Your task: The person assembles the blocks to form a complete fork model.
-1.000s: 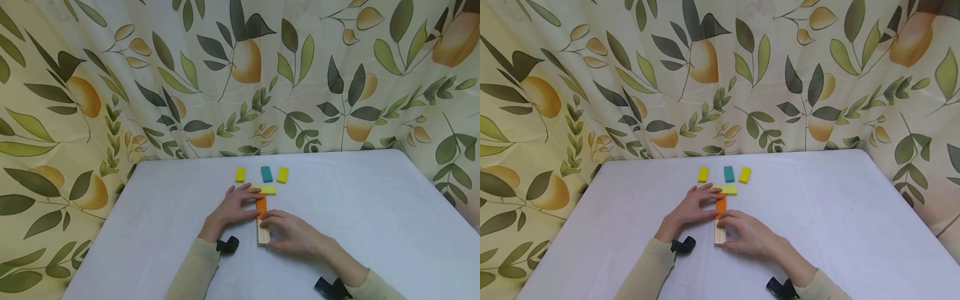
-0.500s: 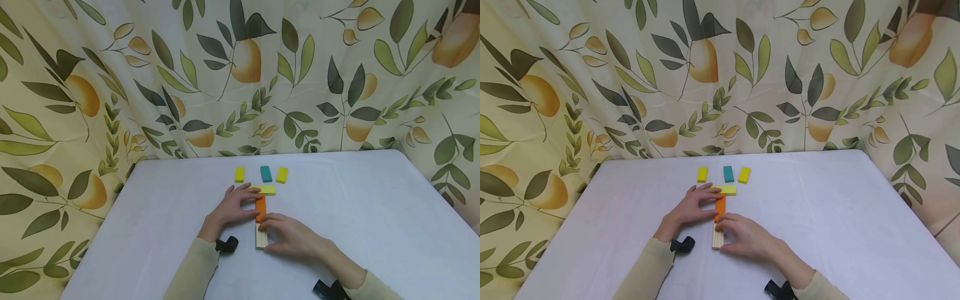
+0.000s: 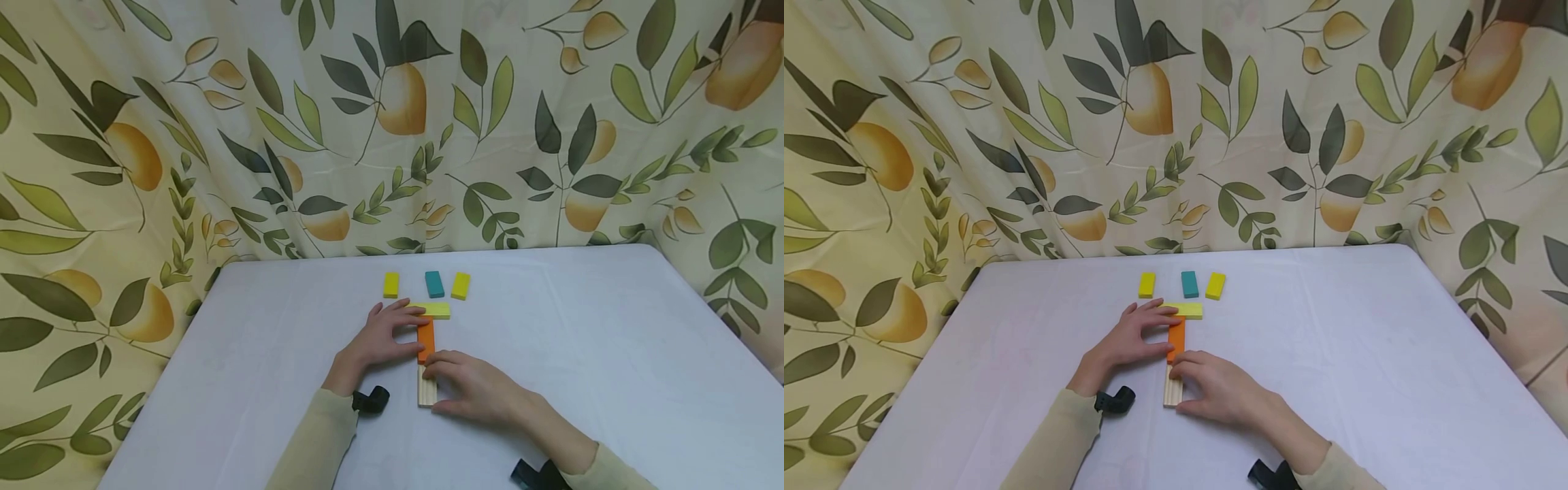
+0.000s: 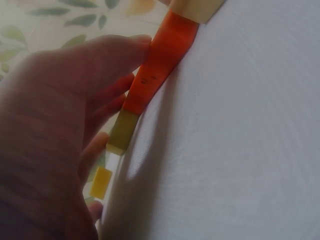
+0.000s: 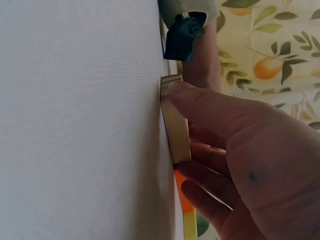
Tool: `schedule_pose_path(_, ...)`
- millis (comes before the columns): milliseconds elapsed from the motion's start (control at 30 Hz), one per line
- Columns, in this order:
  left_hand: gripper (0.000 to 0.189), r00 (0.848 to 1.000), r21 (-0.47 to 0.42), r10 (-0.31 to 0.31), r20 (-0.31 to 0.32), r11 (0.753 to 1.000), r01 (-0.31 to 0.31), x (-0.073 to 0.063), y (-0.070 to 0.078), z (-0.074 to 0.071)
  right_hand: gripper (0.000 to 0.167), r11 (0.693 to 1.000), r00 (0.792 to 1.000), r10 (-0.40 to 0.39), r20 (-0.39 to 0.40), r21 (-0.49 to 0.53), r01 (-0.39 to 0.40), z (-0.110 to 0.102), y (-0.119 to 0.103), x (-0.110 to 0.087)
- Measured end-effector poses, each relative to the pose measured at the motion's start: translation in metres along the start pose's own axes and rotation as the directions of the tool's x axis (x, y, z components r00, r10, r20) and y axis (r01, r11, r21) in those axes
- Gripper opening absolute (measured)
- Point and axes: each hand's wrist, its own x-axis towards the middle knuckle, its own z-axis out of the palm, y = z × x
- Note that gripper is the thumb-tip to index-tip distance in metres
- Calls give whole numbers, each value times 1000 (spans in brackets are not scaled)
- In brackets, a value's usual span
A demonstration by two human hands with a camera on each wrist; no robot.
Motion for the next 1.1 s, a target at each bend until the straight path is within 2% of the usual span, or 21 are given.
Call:
schedule_pose_path(133, 47, 1000, -4, -5, 2, 1000, 5, 0, 0, 1, 40, 1000, 1000, 6, 3, -14, -6, -1, -2, 0)
schedule_pose_path(367, 48, 1000, 2, -11, 2, 1000, 11, 0, 1, 0, 39, 999, 999, -13, -46, -44, 11, -4, -2, -2)
schedule_pose_path(800, 47, 1000, 4, -20, 1, 1000, 20, 0, 2, 1, 38, 993, 998, -46, -51, -109, 40, -3, 1, -2)
schedule_pose_path(1100, 47, 1000, 5, -17, -4, 1000, 17, 0, 3, 0, 39, 994, 998, -28, -50, -109, 22, -3, 2, -1)
